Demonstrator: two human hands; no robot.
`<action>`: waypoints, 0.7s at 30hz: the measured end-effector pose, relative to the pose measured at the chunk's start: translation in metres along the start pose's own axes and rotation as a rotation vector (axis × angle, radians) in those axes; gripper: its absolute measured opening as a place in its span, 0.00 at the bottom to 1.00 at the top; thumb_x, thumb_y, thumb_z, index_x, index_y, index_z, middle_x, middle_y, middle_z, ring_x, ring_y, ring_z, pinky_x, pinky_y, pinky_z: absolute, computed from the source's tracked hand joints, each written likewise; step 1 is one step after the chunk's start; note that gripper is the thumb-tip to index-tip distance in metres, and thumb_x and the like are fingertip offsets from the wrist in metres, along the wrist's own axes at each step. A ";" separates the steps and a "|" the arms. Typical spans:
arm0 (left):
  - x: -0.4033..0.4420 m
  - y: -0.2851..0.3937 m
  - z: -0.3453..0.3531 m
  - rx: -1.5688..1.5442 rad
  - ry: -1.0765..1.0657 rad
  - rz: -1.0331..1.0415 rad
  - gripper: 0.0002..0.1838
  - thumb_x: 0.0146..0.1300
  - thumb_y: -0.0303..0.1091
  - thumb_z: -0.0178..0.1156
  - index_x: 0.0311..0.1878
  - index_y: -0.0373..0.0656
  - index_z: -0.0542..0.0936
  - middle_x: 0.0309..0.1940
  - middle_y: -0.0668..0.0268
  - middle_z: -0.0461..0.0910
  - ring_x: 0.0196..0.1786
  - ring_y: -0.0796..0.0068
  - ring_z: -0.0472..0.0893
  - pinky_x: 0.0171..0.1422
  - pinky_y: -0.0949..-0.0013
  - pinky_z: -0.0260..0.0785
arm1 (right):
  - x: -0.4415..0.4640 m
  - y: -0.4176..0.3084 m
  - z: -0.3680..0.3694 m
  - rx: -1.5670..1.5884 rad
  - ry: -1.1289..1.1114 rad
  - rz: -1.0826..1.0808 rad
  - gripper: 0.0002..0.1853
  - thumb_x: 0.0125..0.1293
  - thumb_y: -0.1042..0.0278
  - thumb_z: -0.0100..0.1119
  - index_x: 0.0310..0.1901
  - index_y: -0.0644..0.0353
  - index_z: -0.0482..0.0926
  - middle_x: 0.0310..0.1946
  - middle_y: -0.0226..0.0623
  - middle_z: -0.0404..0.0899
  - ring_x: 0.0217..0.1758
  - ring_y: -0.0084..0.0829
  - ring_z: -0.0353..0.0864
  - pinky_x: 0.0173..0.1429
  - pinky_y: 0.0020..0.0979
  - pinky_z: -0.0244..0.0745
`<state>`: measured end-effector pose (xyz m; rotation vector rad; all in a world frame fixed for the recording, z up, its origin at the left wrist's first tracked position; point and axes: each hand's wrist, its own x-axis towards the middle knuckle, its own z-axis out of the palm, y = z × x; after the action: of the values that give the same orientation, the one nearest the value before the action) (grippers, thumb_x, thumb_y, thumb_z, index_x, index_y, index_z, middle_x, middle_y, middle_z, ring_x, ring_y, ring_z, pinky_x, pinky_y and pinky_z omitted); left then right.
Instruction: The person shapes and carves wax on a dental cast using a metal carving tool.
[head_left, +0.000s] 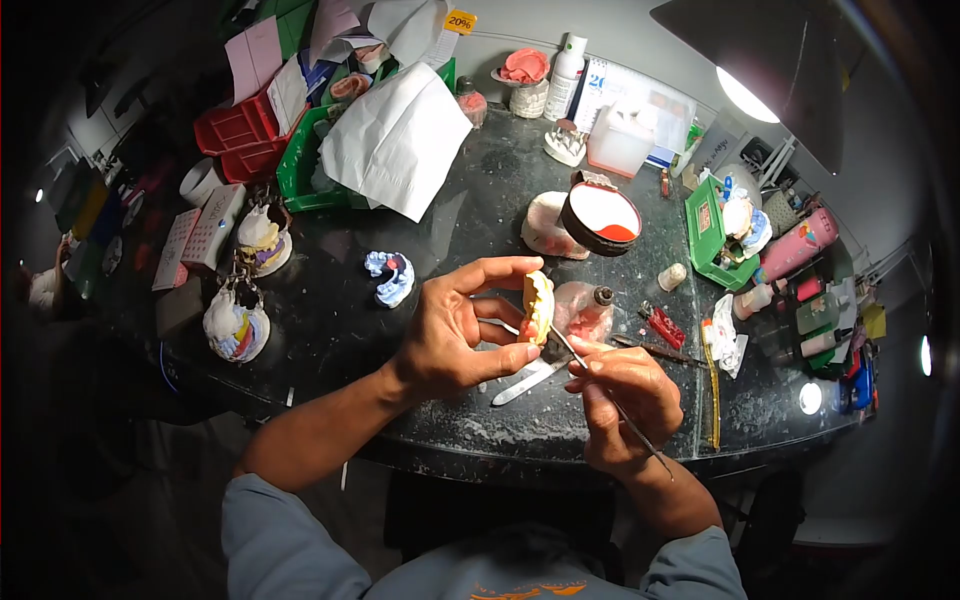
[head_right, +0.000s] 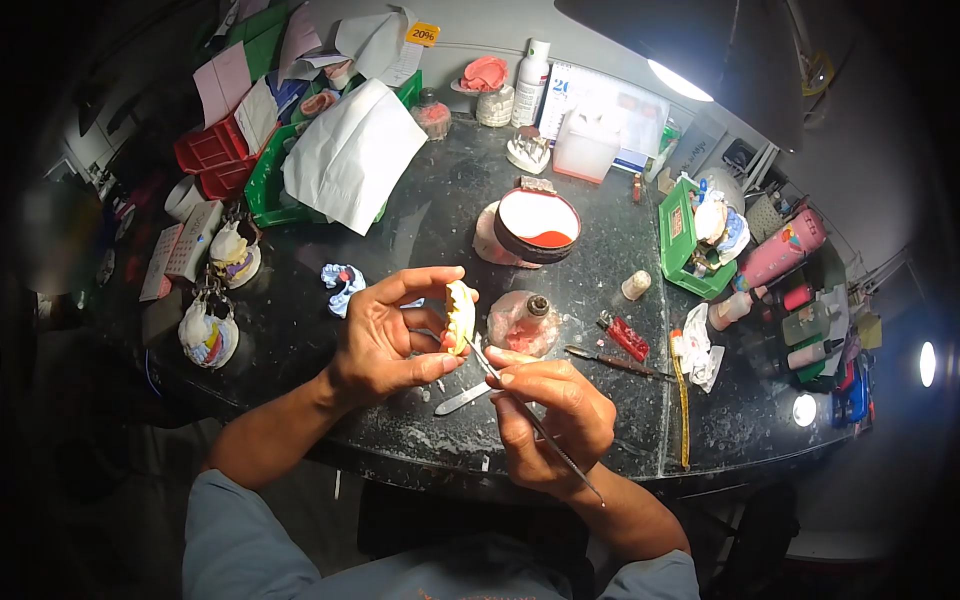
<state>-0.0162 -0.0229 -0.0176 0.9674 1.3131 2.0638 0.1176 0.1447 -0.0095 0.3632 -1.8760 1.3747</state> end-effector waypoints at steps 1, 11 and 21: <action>0.000 0.000 0.000 -0.021 -0.003 -0.015 0.39 0.54 0.13 0.68 0.71 0.30 0.65 0.61 0.52 0.75 0.51 0.71 0.83 0.56 0.66 0.83 | 0.000 0.002 0.000 -0.023 -0.014 -0.029 0.13 0.56 0.90 0.62 0.43 0.70 0.78 0.35 0.52 0.85 0.43 0.44 0.89 0.50 0.37 0.85; 0.000 0.005 0.004 -0.105 -0.016 -0.112 0.38 0.53 0.12 0.66 0.70 0.30 0.66 0.57 0.56 0.76 0.50 0.73 0.82 0.55 0.70 0.82 | -0.002 0.003 0.006 -0.028 -0.044 -0.057 0.14 0.56 0.91 0.62 0.43 0.69 0.78 0.34 0.49 0.83 0.39 0.39 0.89 0.56 0.46 0.86; 0.000 0.000 -0.002 -0.238 -0.061 -0.164 0.38 0.55 0.18 0.73 0.69 0.26 0.68 0.56 0.55 0.78 0.49 0.72 0.84 0.55 0.67 0.84 | -0.003 0.005 0.006 -0.073 -0.037 -0.106 0.14 0.55 0.92 0.62 0.43 0.70 0.77 0.34 0.49 0.82 0.39 0.39 0.89 0.54 0.44 0.87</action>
<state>-0.0175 -0.0235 -0.0183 0.7850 1.0495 1.9936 0.1140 0.1400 -0.0156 0.4472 -1.9039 1.2333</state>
